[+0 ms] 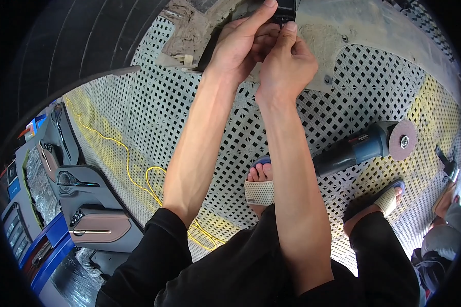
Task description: Installing sensors and wiring into a vehicle bumper assembly.
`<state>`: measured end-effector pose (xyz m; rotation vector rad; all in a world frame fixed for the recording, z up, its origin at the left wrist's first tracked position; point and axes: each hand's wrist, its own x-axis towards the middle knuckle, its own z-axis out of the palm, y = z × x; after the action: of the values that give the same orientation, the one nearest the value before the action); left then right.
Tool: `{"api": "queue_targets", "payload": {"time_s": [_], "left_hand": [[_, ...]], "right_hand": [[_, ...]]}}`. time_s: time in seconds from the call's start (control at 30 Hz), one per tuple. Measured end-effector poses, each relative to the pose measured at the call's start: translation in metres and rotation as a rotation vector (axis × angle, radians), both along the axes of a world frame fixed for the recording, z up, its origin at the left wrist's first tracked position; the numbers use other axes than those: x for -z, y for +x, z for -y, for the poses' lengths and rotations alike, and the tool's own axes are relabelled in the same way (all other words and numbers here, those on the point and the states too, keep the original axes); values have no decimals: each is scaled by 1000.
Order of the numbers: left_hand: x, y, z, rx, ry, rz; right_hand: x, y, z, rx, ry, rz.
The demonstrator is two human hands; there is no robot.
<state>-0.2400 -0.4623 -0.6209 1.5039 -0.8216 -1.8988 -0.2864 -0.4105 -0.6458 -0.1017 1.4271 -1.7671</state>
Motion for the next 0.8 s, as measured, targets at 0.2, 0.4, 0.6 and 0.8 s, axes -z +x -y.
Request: {"api": "queue_targets", "payload": {"time_s": [0.2,0.4,0.6,0.8], "left_hand": [[-2,-1,-1,31,-36,39],[0,2,0,56,-48,47],[14,8,2,-1,-27,-50],[10,2,-1,-11,-48,-100]], "right_hand": [[6,4,2,3,-106,56],[-1,3,3,48,-134,112],[-2,9,5,29,-161,243],[-3,8,5,57,-157,294]]}}
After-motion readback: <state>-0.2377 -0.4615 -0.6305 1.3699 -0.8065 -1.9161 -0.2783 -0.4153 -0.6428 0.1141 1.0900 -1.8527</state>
